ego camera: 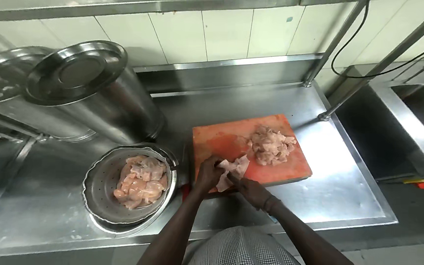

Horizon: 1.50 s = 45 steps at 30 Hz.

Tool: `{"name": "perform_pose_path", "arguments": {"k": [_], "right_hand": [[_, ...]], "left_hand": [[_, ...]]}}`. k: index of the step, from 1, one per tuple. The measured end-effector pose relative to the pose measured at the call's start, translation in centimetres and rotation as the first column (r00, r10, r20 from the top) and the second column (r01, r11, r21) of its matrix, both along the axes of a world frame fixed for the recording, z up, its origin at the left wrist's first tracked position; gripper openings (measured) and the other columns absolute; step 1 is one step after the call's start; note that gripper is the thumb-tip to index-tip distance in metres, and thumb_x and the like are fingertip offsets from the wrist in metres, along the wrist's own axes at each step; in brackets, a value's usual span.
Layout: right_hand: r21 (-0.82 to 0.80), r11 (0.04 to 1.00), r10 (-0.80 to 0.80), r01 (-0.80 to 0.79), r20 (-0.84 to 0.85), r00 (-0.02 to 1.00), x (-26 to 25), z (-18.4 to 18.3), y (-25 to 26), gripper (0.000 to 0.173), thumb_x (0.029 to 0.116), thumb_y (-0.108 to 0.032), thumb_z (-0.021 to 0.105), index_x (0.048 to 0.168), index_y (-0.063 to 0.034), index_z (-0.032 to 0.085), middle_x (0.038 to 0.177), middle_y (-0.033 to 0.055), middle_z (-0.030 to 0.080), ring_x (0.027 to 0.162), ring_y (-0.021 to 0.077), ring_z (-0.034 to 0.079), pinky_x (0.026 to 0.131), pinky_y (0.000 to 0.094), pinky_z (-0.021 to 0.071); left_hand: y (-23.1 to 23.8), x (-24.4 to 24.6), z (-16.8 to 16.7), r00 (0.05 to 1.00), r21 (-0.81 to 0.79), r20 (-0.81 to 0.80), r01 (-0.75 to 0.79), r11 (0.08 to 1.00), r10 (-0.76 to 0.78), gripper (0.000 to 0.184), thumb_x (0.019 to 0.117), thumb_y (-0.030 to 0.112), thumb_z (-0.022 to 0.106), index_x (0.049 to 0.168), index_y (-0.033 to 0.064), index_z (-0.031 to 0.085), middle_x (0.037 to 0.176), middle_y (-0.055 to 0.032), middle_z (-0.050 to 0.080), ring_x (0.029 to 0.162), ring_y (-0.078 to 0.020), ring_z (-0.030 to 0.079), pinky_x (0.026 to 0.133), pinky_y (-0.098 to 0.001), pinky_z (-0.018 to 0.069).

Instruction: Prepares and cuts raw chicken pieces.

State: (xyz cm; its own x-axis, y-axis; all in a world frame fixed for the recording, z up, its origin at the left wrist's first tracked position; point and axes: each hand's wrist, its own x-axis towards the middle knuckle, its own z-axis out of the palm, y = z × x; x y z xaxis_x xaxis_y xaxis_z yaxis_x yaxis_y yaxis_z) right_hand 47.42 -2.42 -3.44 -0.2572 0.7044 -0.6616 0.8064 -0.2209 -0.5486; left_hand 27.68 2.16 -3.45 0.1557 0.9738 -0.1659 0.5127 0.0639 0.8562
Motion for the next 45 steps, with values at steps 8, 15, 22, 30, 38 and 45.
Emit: {"name": "perform_pose_path", "arguments": {"k": [8, 15, 22, 30, 38, 45], "right_hand": [[-0.24, 0.958, 0.134, -0.155, -0.102, 0.986, 8.8, -0.5, -6.9, 0.032, 0.1083, -0.035, 0.047, 0.114, -0.0075, 0.06, 0.076, 0.0075, 0.054, 0.057, 0.0188, 0.052, 0.055, 0.0384, 0.0464], [-0.178, 0.958, -0.273, 0.226, -0.312, 0.91, 10.1, -1.4, -9.4, 0.024, 0.1069, -0.032, 0.048, 0.106, -0.0104, 0.057, 0.065, 0.0015, 0.05, 0.046, 0.0126, 0.048, 0.044, 0.0288, 0.0438], [-0.075, 0.859, -0.494, 0.506, -0.375, 0.784, 10.4, -2.5, -10.3, 0.021, 0.1071, -0.027, 0.048, 0.108, -0.0077, 0.058, 0.065, 0.0031, 0.052, 0.045, 0.015, 0.051, 0.043, 0.0311, 0.0483], [-0.141, 0.539, -0.793, 0.831, -0.418, 0.444, 13.1, -5.0, -13.4, 0.02, 0.1109, -0.018, 0.043, 0.107, -0.0025, 0.055, 0.06, 0.0042, 0.049, 0.04, 0.0147, 0.047, 0.037, 0.0306, 0.0463], [-0.246, 0.283, -0.807, 0.927, -0.584, 0.092, 13.8, -7.3, -15.0, 0.025, 0.111, -0.02, 0.035, 0.1, -0.0042, 0.052, 0.058, 0.0032, 0.05, 0.035, 0.0145, 0.046, 0.032, 0.0329, 0.0467], [-0.233, 0.288, -0.797, 0.929, -0.596, 0.097, 13.8, -7.8, -14.7, 0.025, 0.1102, -0.02, 0.038, 0.098, -0.0035, 0.053, 0.057, 0.0045, 0.05, 0.035, 0.0156, 0.046, 0.032, 0.0338, 0.0466]], "left_hand": [[-0.9, -1.1, -0.1, 0.902, 0.011, 0.183, -0.401, 0.916, 0.392, 0.024, 0.0881, 0.0, 0.076, 0.111, 0.0, 0.068, 0.098, -0.0144, 0.07, 0.087, -0.0227, 0.068, 0.081, -0.0437, 0.0584], [-0.1, -2.2, 2.5, 0.86, 0.071, 0.246, -0.476, 0.877, 0.447, 0.026, 0.089, 0.002, 0.075, 0.114, 0.0021, 0.067, 0.095, -0.0108, 0.071, 0.081, -0.0176, 0.069, 0.077, -0.0382, 0.0594], [0.6, -0.9, 2.9, 0.92, 0.149, -0.343, -0.148, 0.978, 0.192, 0.058, 0.091, 0.014, 0.074, 0.145, 0.0029, 0.054, 0.145, -0.0266, 0.052, 0.136, -0.0465, 0.049, 0.111, -0.0632, 0.0417], [1.8, 5.2, -0.8, 0.899, -0.148, -0.407, 0.11, 0.983, -0.162, 0.055, 0.0912, 0.036, 0.076, 0.133, 0.0026, 0.063, 0.128, -0.0228, 0.065, 0.123, -0.0393, 0.061, 0.105, -0.0586, 0.0477], [1.8, 7.5, 1.1, 0.923, -0.264, -0.24, 0.236, 0.935, -0.301, 0.05, 0.0855, 0.022, 0.081, 0.129, 0.0037, 0.066, 0.121, -0.0218, 0.068, 0.113, -0.0377, 0.065, 0.098, -0.0596, 0.0511], [5.4, 4.4, 5.7, 0.956, -0.19, 0.252, -0.102, 0.977, 0.148, 0.045, 0.0977, 0.023, 0.072, 0.133, -0.0019, 0.06, 0.12, -0.0209, 0.066, 0.101, -0.0286, 0.067, 0.089, -0.0462, 0.0576]]}}
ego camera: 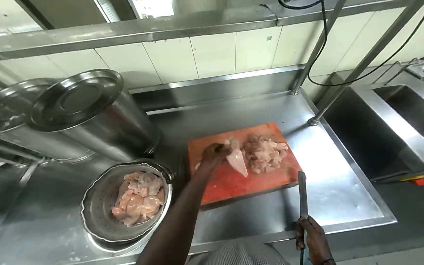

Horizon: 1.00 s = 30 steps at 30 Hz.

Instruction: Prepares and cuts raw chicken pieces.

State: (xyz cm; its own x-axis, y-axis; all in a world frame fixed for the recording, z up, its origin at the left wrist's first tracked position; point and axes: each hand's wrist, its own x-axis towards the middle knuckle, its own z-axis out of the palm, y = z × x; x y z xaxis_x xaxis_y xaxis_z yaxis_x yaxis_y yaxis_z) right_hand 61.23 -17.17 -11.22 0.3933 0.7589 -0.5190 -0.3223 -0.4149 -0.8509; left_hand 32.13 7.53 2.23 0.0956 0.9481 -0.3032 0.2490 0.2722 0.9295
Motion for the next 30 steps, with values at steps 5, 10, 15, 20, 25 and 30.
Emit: {"name": "perform_pose_path", "arguments": {"k": [5, 10, 15, 20, 25, 30], "right_hand": [[-0.004, 1.0, 0.001, -0.001, 0.017, 1.0, -0.1, 0.0, 0.1, 0.026, 0.1107, -0.019, 0.039, 0.097, -0.0034, 0.053, 0.057, 0.0046, 0.05, 0.035, 0.0161, 0.046, 0.032, 0.0341, 0.0462], [-0.01, 1.0, 0.01, -0.009, 0.039, 0.999, -0.2, 0.2, 0.2, 0.026, 0.1102, -0.019, 0.039, 0.096, -0.0034, 0.054, 0.056, 0.0045, 0.049, 0.035, 0.0165, 0.046, 0.032, 0.0348, 0.0466], [-0.016, 1.0, 0.008, -0.008, 0.034, 0.999, -0.2, 0.2, 0.1, 0.026, 0.1102, -0.018, 0.038, 0.096, -0.0032, 0.054, 0.056, 0.0043, 0.05, 0.035, 0.0157, 0.046, 0.032, 0.0341, 0.0469], [-0.06, 0.996, 0.075, -0.068, 0.117, 0.99, -1.2, 1.6, 0.5, 0.024, 0.111, -0.015, 0.041, 0.1, -0.0003, 0.056, 0.058, 0.0062, 0.052, 0.038, 0.0173, 0.049, 0.035, 0.0338, 0.0487], [-0.058, 0.925, 0.379, -0.376, 0.217, 0.9, -3.1, 3.8, 1.5, 0.02, 0.1075, -0.018, 0.045, 0.111, -0.0021, 0.057, 0.062, 0.0067, 0.054, 0.043, 0.0192, 0.054, 0.042, 0.0351, 0.0527], [-0.221, 0.698, 0.687, -0.681, 0.473, 0.551, -6.1, 5.7, 3.6, 0.026, 0.1059, -0.025, 0.05, 0.12, -0.0057, 0.06, 0.071, 0.0065, 0.062, 0.051, 0.0187, 0.062, 0.05, 0.0366, 0.0569]], "left_hand": [[1.2, -6.0, -2.6, 0.776, 0.099, -0.63, 0.128, 0.987, -0.037, 0.055, 0.093, 0.028, 0.075, 0.139, 0.0035, 0.059, 0.134, -0.0236, 0.062, 0.125, -0.04, 0.059, 0.106, -0.0604, 0.0469], [-1.5, -6.5, -5.6, 0.667, -0.001, -0.743, 0.087, 0.996, -0.059, 0.037, 0.0978, 0.025, 0.068, 0.134, 0.0142, 0.067, 0.132, -0.0187, 0.066, 0.124, -0.0385, 0.062, 0.104, -0.0619, 0.0478], [-2.8, -5.0, -4.8, 0.946, 0.107, -0.323, 0.006, 0.994, 0.029, 0.026, 0.0955, 0.019, 0.072, 0.111, -0.0013, 0.067, 0.096, -0.0181, 0.067, 0.083, -0.0299, 0.065, 0.077, -0.0512, 0.0555], [-5.7, -2.6, -3.4, 0.817, -0.005, -0.495, 0.338, 0.941, -0.296, 0.038, 0.0919, 0.02, 0.077, 0.125, 0.0042, 0.067, 0.11, -0.019, 0.071, 0.1, -0.034, 0.07, 0.091, -0.0564, 0.0567], [-8.9, -3.8, -5.5, 0.68, -0.07, -0.654, 0.38, 0.922, -0.33, 0.043, 0.0891, 0.021, 0.079, 0.127, 0.007, 0.065, 0.116, -0.0213, 0.07, 0.107, -0.0404, 0.068, 0.091, -0.0619, 0.0547], [-9.5, -4.8, -7.0, 0.717, 0.128, -0.674, 0.352, 0.927, -0.179, 0.046, 0.0862, 0.025, 0.082, 0.125, 0.0072, 0.067, 0.127, -0.0174, 0.065, 0.12, -0.0367, 0.062, 0.1, -0.0546, 0.0524]]}}
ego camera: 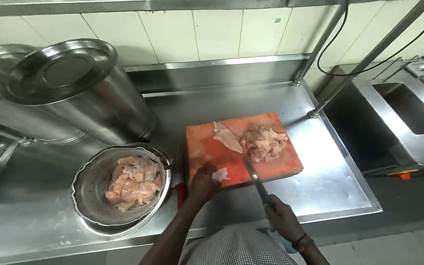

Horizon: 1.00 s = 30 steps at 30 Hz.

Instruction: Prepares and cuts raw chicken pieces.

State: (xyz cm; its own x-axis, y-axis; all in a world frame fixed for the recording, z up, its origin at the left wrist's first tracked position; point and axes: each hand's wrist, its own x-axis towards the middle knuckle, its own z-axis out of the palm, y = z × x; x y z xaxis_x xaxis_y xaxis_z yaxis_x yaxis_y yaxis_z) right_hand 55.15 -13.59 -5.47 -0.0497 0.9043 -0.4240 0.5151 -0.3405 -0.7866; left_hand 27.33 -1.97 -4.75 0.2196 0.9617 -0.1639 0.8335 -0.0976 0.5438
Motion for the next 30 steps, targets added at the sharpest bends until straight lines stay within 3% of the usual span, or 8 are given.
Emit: {"name": "perform_pose_path", "arguments": {"k": [3, 5, 8, 17, 19, 24, 27, 30], "right_hand": [[-0.08, 0.971, 0.238, -0.224, 0.278, 0.931, -2.6, 2.0, 1.7, 0.029, 0.1074, -0.027, 0.048, 0.126, -0.0076, 0.059, 0.086, 0.013, 0.066, 0.074, 0.0286, 0.067, 0.073, 0.0479, 0.0566], [-0.126, 0.954, 0.301, -0.273, 0.393, 0.869, -4.4, 2.5, 2.5, 0.029, 0.1077, -0.028, 0.046, 0.126, -0.0086, 0.058, 0.092, 0.0147, 0.068, 0.086, 0.0324, 0.069, 0.079, 0.0508, 0.0557], [-0.2, 0.939, 0.342, -0.28, 0.462, 0.818, -6.2, 3.1, 3.3, 0.031, 0.1087, -0.027, 0.044, 0.13, -0.0091, 0.056, 0.102, 0.0166, 0.07, 0.098, 0.0346, 0.07, 0.086, 0.0516, 0.0555], [-0.33, 0.891, 0.45, -0.31, 0.566, 0.691, -9.2, 3.3, 4.4, 0.033, 0.1095, -0.024, 0.037, 0.137, -0.0095, 0.047, 0.105, 0.0181, 0.069, 0.102, 0.0369, 0.07, 0.085, 0.0519, 0.0562], [-0.308, 0.889, 0.458, -0.339, 0.572, 0.681, -10.3, 2.5, 5.3, 0.038, 0.1086, -0.021, 0.038, 0.143, -0.0072, 0.045, 0.108, 0.0198, 0.069, 0.103, 0.0382, 0.07, 0.086, 0.0532, 0.0558], [-0.268, 0.897, 0.441, -0.351, 0.564, 0.698, -11.7, 0.8, 7.2, 0.035, 0.1087, -0.021, 0.041, 0.14, -0.0067, 0.044, 0.114, 0.0203, 0.068, 0.105, 0.0387, 0.07, 0.087, 0.0534, 0.0563], [-0.301, 0.89, 0.454, -0.342, 0.535, 0.713, -10.4, 0.3, 6.2, 0.04, 0.1095, -0.023, 0.039, 0.147, -0.0079, 0.04, 0.113, 0.0207, 0.068, 0.107, 0.0389, 0.069, 0.09, 0.054, 0.0549], [-0.339, 0.883, 0.464, -0.325, 0.525, 0.713, -8.6, -0.3, 3.7, 0.04, 0.1097, -0.023, 0.038, 0.146, -0.0069, 0.04, 0.112, 0.0213, 0.068, 0.107, 0.0392, 0.069, 0.091, 0.0536, 0.0546]], "left_hand": [[-0.6, -0.1, -2.6, 0.998, 0.214, 0.052, 0.012, 0.977, -0.023, 0.037, 0.0866, 0.022, 0.082, 0.116, 0.0038, 0.07, 0.12, -0.0178, 0.068, 0.114, -0.0372, 0.064, 0.098, -0.0547, 0.053], [-0.8, -0.3, -4.1, 0.995, 0.338, 0.088, 0.005, 0.941, -0.037, 0.031, 0.0866, 0.021, 0.081, 0.111, 0.0046, 0.071, 0.114, -0.0159, 0.069, 0.108, -0.0359, 0.065, 0.093, -0.0539, 0.0544], [-0.8, -0.4, -4.8, 0.989, 0.4, 0.134, -0.003, 0.916, -0.056, 0.03, 0.0863, 0.021, 0.08, 0.111, 0.0057, 0.072, 0.113, -0.0152, 0.068, 0.106, -0.0344, 0.065, 0.092, -0.0541, 0.0544], [-0.5, -0.2, -5.4, 0.991, 0.408, 0.123, -0.006, 0.913, -0.048, 0.025, 0.0871, 0.024, 0.078, 0.107, 0.0102, 0.076, 0.11, -0.0119, 0.071, 0.103, -0.031, 0.067, 0.088, -0.052, 0.0536], [-0.4, -0.2, -5.3, 0.99, 0.411, 0.128, 0.001, 0.912, -0.059, 0.022, 0.0874, 0.024, 0.078, 0.104, 0.01, 0.076, 0.11, -0.0129, 0.071, 0.103, -0.0321, 0.067, 0.086, -0.0526, 0.0536], [-0.4, 0.0, -5.0, 0.992, 0.397, 0.122, -0.017, 0.917, -0.034, 0.018, 0.0877, 0.023, 0.077, 0.099, 0.0094, 0.076, 0.106, -0.0131, 0.071, 0.099, -0.0326, 0.067, 0.083, -0.0527, 0.0535], [-0.5, 0.4, -5.2, 0.993, 0.371, 0.114, -0.046, 0.928, 0.004, 0.02, 0.0907, 0.025, 0.076, 0.103, 0.0086, 0.075, 0.108, -0.0143, 0.071, 0.103, -0.0336, 0.067, 0.087, -0.0536, 0.0532], [-0.6, 0.4, -4.8, 0.987, 0.316, 0.151, -0.096, 0.944, 0.05, 0.023, 0.0936, 0.021, 0.073, 0.108, 0.003, 0.073, 0.112, -0.0179, 0.071, 0.107, -0.0367, 0.067, 0.094, -0.0547, 0.0525]]}}
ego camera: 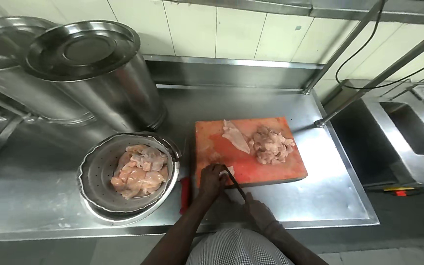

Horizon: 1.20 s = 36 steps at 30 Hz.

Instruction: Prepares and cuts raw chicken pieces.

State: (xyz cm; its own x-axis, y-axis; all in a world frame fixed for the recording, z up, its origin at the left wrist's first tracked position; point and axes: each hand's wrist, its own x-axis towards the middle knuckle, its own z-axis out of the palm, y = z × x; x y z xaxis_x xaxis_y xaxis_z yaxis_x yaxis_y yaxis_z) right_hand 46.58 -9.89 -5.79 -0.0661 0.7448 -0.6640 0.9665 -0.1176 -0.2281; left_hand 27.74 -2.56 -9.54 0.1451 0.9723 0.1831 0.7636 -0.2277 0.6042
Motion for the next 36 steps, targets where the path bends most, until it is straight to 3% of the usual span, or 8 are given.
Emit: {"name": "perform_pose_path", "arguments": {"k": [5, 9, 14, 20, 27, 29, 33, 36], "right_hand": [[-0.015, 1.0, -0.017, 0.017, 0.038, 0.999, 2.5, 0.9, -1.2, 0.036, 0.1102, -0.027, 0.036, 0.14, -0.0078, 0.047, 0.11, 0.0207, 0.069, 0.106, 0.0393, 0.069, 0.091, 0.0543, 0.0546], [0.11, 0.987, -0.118, 0.115, 0.02, 0.993, 3.1, 1.7, -0.1, 0.033, 0.111, -0.027, 0.036, 0.135, -0.0083, 0.05, 0.1, 0.0186, 0.07, 0.097, 0.0375, 0.071, 0.085, 0.0528, 0.0563], [0.197, 0.973, -0.112, 0.119, -0.043, 0.993, 3.1, 3.2, 0.3, 0.032, 0.1108, -0.028, 0.038, 0.133, -0.0087, 0.052, 0.092, 0.0166, 0.07, 0.09, 0.0362, 0.072, 0.081, 0.0517, 0.0567], [0.092, 0.995, -0.049, 0.046, 0.028, 0.998, 1.6, 3.2, -0.5, 0.032, 0.1109, -0.027, 0.035, 0.132, -0.01, 0.051, 0.098, 0.0169, 0.07, 0.096, 0.036, 0.071, 0.083, 0.0504, 0.0564], [0.054, 0.998, -0.024, 0.02, 0.075, 0.997, -0.4, 2.9, 1.0, 0.033, 0.1098, -0.024, 0.036, 0.137, -0.01, 0.048, 0.102, 0.0167, 0.07, 0.099, 0.0359, 0.071, 0.084, 0.0512, 0.0567], [0.074, 0.997, -0.009, 0.005, 0.053, 0.999, -1.3, 2.0, 2.1, 0.039, 0.109, -0.024, 0.039, 0.143, -0.0073, 0.046, 0.108, 0.0189, 0.07, 0.103, 0.0374, 0.07, 0.086, 0.0527, 0.0563], [0.099, 0.995, -0.023, 0.021, 0.017, 1.0, -2.4, 0.6, 4.0, 0.034, 0.1085, -0.023, 0.042, 0.137, -0.0072, 0.048, 0.119, 0.0194, 0.067, 0.106, 0.0374, 0.07, 0.087, 0.0532, 0.0567], [0.059, 0.998, -0.024, 0.024, -0.005, 1.0, -1.3, 0.2, 2.9, 0.039, 0.1104, -0.026, 0.039, 0.145, -0.0086, 0.043, 0.113, 0.02, 0.069, 0.106, 0.0387, 0.069, 0.089, 0.054, 0.0551]], "left_hand": [[-0.6, 0.2, 1.4, 0.974, 0.059, 0.228, -0.011, 0.998, -0.002, 0.013, 0.0919, 0.007, 0.073, 0.103, 0.0009, 0.068, 0.103, -0.0164, 0.067, 0.095, -0.0305, 0.068, 0.087, -0.0497, 0.0579], [0.2, 1.5, 1.5, 0.917, -0.087, 0.398, 0.021, 0.996, 0.015, 0.014, 0.0939, 0.009, 0.072, 0.105, 0.0004, 0.068, 0.102, -0.0141, 0.068, 0.089, -0.0228, 0.069, 0.083, -0.0419, 0.0601], [0.2, 0.4, 0.4, 0.977, -0.032, 0.19, 0.102, 0.994, -0.094, 0.019, 0.0952, 0.015, 0.071, 0.108, 0.0009, 0.072, 0.111, -0.0161, 0.068, 0.102, -0.0282, 0.068, 0.092, -0.0463, 0.0578], [-0.4, -0.1, 0.2, 0.987, 0.022, 0.12, 0.101, 0.995, -0.103, 0.027, 0.088, 0.018, 0.08, 0.11, 0.0039, 0.072, 0.117, -0.0164, 0.066, 0.109, -0.0327, 0.065, 0.096, -0.0517, 0.0549], [0.4, 1.0, -1.0, 0.997, 0.08, -0.007, 0.077, 0.994, -0.076, 0.019, 0.0892, 0.025, 0.075, 0.103, 0.0115, 0.076, 0.106, -0.0094, 0.071, 0.099, -0.0294, 0.067, 0.088, -0.05, 0.0543], [0.5, 1.1, -0.9, 0.997, 0.072, -0.005, 0.073, 0.995, -0.073, 0.018, 0.0893, 0.024, 0.075, 0.101, 0.0109, 0.077, 0.107, -0.0105, 0.072, 0.1, -0.0302, 0.068, 0.089, -0.0512, 0.0546], [0.6, 1.3, -0.7, 0.998, 0.102, -0.02, 0.058, 0.993, -0.057, 0.017, 0.0869, 0.023, 0.078, 0.098, 0.0095, 0.077, 0.103, -0.0124, 0.072, 0.097, -0.0319, 0.069, 0.087, -0.0527, 0.0552], [0.4, 1.7, -0.6, 1.0, 0.075, 0.001, 0.011, 0.997, -0.011, 0.018, 0.0899, 0.021, 0.077, 0.1, 0.0064, 0.076, 0.104, -0.0157, 0.071, 0.099, -0.0348, 0.069, 0.09, -0.0539, 0.0547]]}}
